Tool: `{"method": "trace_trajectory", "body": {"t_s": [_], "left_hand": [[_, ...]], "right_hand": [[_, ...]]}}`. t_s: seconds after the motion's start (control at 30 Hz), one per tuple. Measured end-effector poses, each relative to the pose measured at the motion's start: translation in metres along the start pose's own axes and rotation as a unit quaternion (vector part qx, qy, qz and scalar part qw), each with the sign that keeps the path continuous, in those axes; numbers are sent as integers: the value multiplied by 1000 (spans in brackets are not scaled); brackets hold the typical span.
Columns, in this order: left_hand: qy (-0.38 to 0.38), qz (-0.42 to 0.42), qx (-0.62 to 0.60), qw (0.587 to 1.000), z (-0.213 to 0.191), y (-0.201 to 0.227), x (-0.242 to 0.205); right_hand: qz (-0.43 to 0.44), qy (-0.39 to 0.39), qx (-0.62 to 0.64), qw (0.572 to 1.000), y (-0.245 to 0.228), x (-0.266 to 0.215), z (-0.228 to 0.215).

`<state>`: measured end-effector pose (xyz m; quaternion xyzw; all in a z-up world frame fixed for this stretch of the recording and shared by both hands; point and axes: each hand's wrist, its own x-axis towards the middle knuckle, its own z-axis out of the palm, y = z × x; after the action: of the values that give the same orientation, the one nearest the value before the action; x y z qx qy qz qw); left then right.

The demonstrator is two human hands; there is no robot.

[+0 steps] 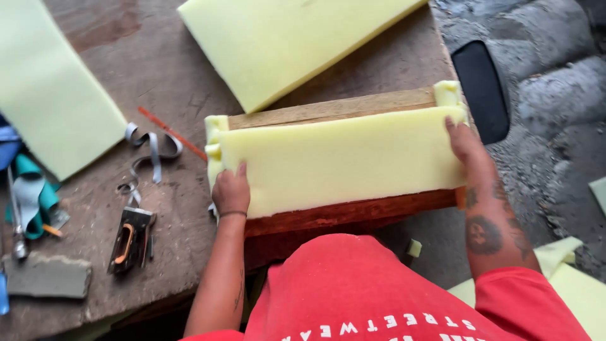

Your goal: Attaching foam padding to a wooden furniture frame using a staple gun to prepare the base for upholstery.

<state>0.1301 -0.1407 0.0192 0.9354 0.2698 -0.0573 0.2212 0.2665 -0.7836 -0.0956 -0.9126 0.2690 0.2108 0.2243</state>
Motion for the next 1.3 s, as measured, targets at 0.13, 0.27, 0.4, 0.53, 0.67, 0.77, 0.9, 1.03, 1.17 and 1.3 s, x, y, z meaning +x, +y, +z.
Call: {"method": "trace_trajectory", "body": {"t_s": [0.13,0.27,0.4,0.53,0.67,0.77,0.9,1.03,1.17,1.3], "left_hand": [[48,17,-69,996,0,-3,-19],[-57,-5,-101,993,14,-33,17],[-163,-68,-107,978,29,-54,49],[-34,-95,10,995,31,-4,17],[24,-96,18,995,10,19,-3],[-33,-111,4,993,-2,30,-5],[-107,-139,-44,983,7,3,10],[-142,-146,-61,977,-7,6,40],[-89,-26,-113,989,6,15,35],[-69,-1,-108,992,3,28,23]], "right_hand": [[46,39,96,994,-54,-132,-27],[43,19,131,990,-58,-132,-32],[43,63,155,985,-70,-142,-35],[17,139,85,987,-109,-201,-30],[-227,354,-9,907,-140,-215,12],[-275,186,-71,940,-186,-234,29],[-229,37,-149,961,-200,-251,31],[-226,51,-147,962,-211,-251,29],[-223,53,-160,960,-199,-238,42],[-215,55,-175,959,-204,-233,49]]}}
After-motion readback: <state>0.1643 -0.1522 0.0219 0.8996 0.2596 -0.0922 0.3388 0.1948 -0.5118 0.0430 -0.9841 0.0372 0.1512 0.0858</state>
